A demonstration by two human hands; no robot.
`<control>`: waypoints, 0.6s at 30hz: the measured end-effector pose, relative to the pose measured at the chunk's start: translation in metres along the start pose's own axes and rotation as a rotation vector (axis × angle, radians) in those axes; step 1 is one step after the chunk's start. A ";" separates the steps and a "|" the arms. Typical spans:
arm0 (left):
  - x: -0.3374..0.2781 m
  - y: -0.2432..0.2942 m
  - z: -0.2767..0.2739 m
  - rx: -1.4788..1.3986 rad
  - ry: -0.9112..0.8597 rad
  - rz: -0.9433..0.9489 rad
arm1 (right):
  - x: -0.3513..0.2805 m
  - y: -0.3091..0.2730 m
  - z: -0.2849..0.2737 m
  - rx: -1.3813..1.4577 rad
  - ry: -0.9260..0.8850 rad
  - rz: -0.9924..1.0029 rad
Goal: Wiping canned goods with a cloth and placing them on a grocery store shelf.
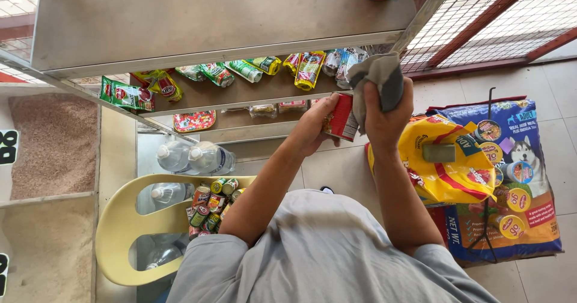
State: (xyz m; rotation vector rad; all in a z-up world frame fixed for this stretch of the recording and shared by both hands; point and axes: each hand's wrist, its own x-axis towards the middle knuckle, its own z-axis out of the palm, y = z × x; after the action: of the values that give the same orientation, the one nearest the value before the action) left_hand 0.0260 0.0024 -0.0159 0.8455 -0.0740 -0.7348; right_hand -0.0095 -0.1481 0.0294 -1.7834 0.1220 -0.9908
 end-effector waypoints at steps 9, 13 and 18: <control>0.027 -0.037 -0.016 -0.199 0.103 -0.008 | -0.010 -0.014 -0.026 0.062 -0.526 -0.076; -0.001 -0.012 0.051 -0.131 -0.037 0.015 | 0.004 0.017 -0.032 -0.100 -0.243 0.094; 0.047 -0.058 0.021 -0.233 -0.021 0.038 | 0.011 0.006 -0.049 -0.090 -0.288 0.024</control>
State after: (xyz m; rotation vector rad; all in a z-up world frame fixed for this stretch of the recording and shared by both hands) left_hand 0.0216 -0.0662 -0.0531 0.6131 -0.0219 -0.7018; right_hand -0.0332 -0.1926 0.0358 -1.9828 0.0070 -0.7110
